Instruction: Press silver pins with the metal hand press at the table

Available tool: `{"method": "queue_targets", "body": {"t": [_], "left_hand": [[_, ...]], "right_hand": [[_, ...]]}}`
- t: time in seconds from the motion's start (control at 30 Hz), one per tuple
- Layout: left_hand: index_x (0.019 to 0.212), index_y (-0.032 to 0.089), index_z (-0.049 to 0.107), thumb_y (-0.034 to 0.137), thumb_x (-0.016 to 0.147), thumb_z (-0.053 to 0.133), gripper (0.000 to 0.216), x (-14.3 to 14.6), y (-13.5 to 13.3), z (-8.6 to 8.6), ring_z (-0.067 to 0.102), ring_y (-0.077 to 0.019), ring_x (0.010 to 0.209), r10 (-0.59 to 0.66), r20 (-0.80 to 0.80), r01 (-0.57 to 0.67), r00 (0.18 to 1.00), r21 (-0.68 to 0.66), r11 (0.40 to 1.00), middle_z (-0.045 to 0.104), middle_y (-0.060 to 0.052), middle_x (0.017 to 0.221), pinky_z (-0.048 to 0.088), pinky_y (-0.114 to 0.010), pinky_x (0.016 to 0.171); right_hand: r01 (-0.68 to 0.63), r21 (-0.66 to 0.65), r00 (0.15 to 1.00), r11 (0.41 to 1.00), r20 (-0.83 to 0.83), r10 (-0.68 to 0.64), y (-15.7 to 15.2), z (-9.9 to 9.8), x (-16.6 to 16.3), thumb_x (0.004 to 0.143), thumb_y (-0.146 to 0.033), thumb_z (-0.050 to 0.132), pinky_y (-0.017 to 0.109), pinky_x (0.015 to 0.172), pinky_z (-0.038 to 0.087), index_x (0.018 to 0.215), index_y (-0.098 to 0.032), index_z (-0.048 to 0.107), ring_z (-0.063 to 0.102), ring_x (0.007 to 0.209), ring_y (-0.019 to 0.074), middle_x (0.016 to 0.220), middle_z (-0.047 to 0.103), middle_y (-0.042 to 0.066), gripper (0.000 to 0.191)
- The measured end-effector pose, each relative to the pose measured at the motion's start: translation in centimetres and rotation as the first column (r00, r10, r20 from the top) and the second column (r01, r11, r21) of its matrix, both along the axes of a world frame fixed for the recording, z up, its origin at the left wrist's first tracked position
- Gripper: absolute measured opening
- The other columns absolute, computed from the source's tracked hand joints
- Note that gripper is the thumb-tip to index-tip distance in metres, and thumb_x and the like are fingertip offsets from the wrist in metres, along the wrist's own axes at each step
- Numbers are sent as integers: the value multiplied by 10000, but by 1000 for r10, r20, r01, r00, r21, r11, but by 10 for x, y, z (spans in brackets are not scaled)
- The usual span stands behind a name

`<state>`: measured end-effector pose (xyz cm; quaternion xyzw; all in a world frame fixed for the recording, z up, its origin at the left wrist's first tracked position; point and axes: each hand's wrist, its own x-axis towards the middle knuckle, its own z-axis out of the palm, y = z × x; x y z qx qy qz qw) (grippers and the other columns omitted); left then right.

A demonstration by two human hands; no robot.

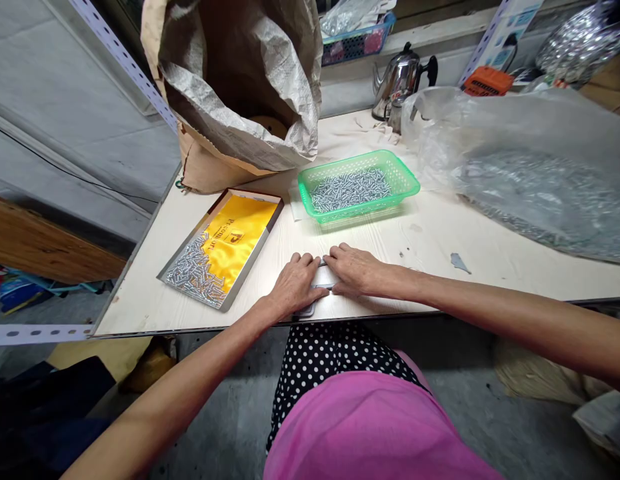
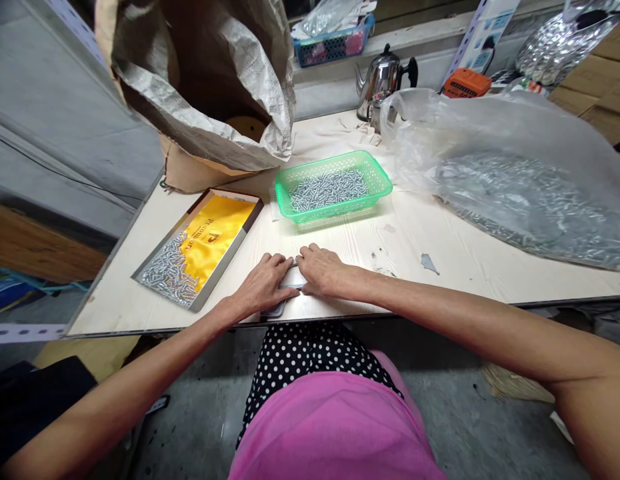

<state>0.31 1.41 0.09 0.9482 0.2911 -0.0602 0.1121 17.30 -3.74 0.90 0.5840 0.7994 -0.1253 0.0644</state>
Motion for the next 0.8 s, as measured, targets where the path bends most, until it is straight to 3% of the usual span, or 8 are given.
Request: {"method": "queue_targets", "body": {"t": [0.2, 0.4, 0.47, 0.6, 0.7, 0.8], "left_hand": [[1025, 158, 634, 380, 877, 607, 268, 2, -2, -12, 502, -246, 994, 110, 74, -111, 991, 6, 994, 592, -79, 1013, 454, -361, 838], [938, 170, 655, 362, 894, 595, 206, 4, 1, -9, 519, -243, 992, 173, 47, -174, 984, 22, 985, 610, -71, 974, 464, -345, 804], [997, 163, 650, 376, 872, 624, 248, 4, 0, -6, 522, -260, 1022, 183, 39, -185, 982, 39, 982, 614, -83, 1021, 475, -357, 816], [1224, 135, 553, 328, 859, 644, 423, 4, -19, -12, 514, -292, 1133, 246, 105, -257, 963, 100, 961, 590, -135, 1216, 474, -414, 913], [1328, 140, 468, 276, 901, 590, 465, 2, -44, -27, 411, -308, 1327, 181, 230, -213, 956, 124, 969, 480, -163, 1420, 379, -474, 1068], [1370, 175, 437, 388, 934, 535, 495, 1, -67, -42, 331, -312, 1408, 106, 323, -139, 940, 81, 987, 456, -149, 1462, 299, -523, 1134]], "right_hand": [[-19, 9, 999, 1000, -31, 20, 4, -5, -4, 906, -183, 571, 324, 758, 442, 1028, -102, 639, 545, 992, 254, 1035, 614, 149, 160], [-16, 44, 999, 999, -38, 18, 7, -14, -4, 944, -183, 499, 296, 731, 417, 965, -126, 654, 553, 944, 222, 990, 623, 114, 167], [-36, 77, 997, 996, -60, 40, 12, -14, 2, 914, -254, 579, 301, 763, 420, 1023, -123, 654, 540, 981, 238, 1028, 613, 124, 186], [-123, 71, 982, 990, -138, 131, 29, -14, 22, 850, -431, 665, 313, 808, 421, 1128, -99, 626, 543, 962, 249, 1053, 602, 139, 435], [-94, 85, 981, 992, -160, 107, 38, -18, 32, 952, -342, 504, 294, 772, 408, 1131, -104, 629, 563, 875, 215, 984, 620, 118, 323], [-20, 191, 994, 981, -100, 39, 45, -26, 33, 945, -231, 477, 301, 780, 384, 1030, -119, 675, 548, 924, 232, 957, 626, 114, 243]]}}
